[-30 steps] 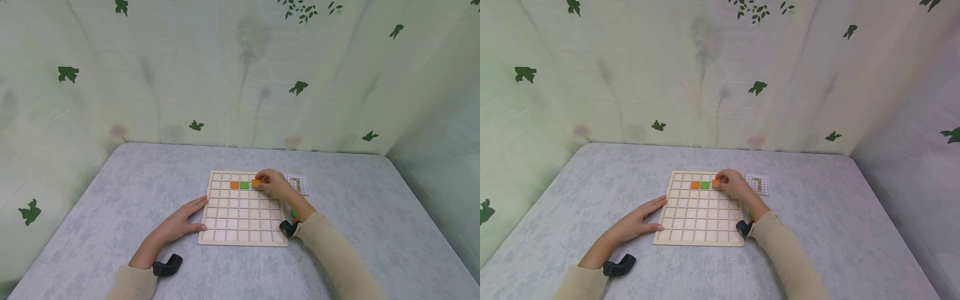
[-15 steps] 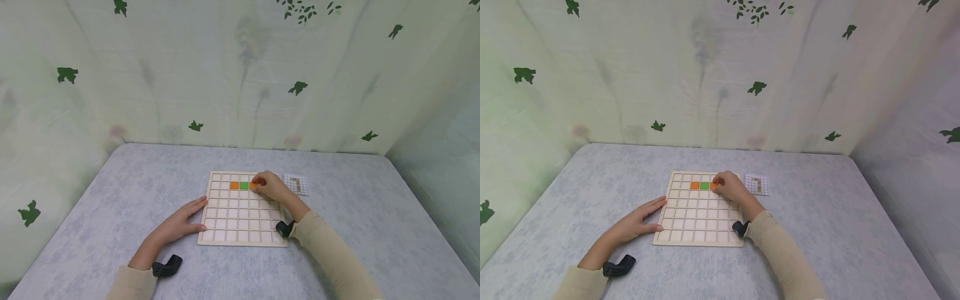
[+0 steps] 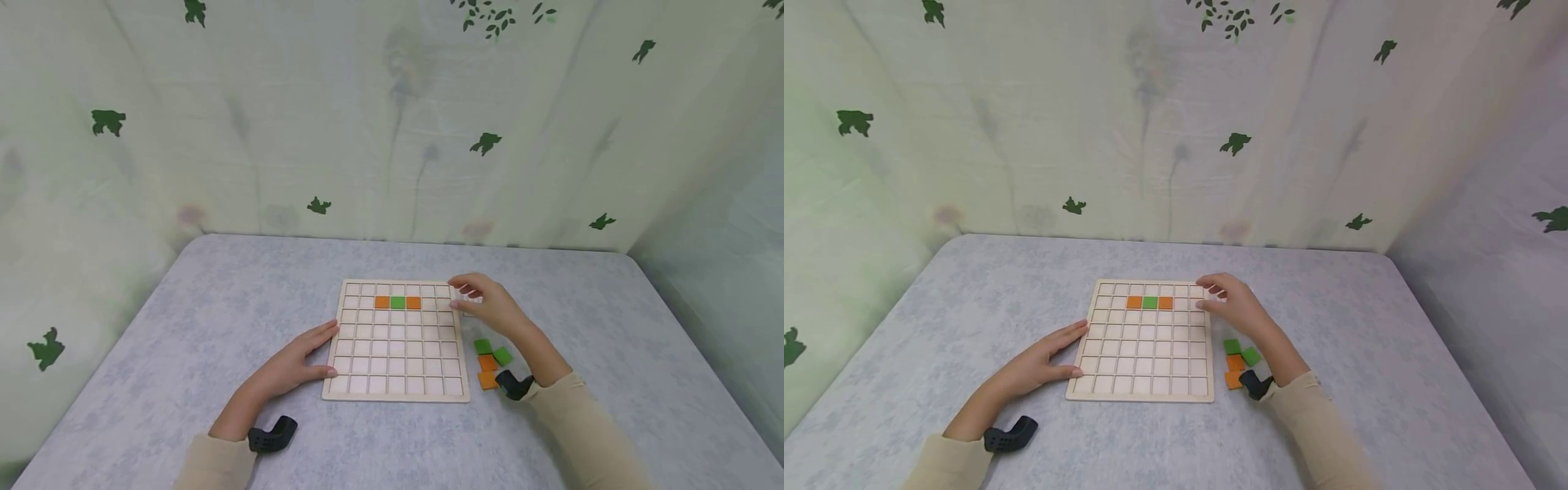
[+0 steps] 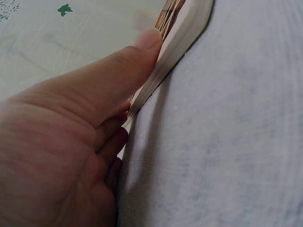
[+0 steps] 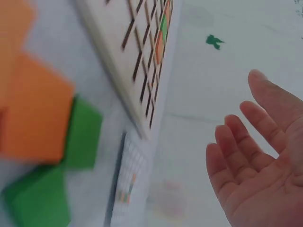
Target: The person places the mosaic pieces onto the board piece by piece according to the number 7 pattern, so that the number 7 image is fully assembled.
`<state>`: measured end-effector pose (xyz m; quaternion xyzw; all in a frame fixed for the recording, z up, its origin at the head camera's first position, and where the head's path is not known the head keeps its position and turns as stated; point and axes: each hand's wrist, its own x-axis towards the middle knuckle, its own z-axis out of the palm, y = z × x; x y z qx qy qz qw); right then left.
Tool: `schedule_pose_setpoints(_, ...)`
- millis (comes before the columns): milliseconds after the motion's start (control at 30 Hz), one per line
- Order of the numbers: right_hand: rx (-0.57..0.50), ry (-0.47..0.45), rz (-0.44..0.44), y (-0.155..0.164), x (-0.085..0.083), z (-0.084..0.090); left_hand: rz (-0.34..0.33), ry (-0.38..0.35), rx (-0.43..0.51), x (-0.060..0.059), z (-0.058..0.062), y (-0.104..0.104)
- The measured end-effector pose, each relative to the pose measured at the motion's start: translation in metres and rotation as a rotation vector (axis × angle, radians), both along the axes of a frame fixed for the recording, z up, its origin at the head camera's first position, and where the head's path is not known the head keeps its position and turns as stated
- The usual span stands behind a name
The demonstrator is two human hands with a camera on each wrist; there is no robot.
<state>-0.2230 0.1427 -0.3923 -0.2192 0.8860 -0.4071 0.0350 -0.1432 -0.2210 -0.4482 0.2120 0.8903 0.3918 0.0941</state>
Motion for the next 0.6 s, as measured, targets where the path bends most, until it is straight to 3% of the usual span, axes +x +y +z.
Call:
schedule_pose_setpoints(267, -0.002, -0.049, -0.027, 0.038, 0.025, -0.018, 0.001, 0.003, 0.007, -0.001, -0.002, -0.001)
schedule_pose_setpoints(600, 0.031, -0.116, -0.009, 0.060, 0.037, -0.051, -0.004, 0.008, 0.010, -0.001, -0.002, -0.001)
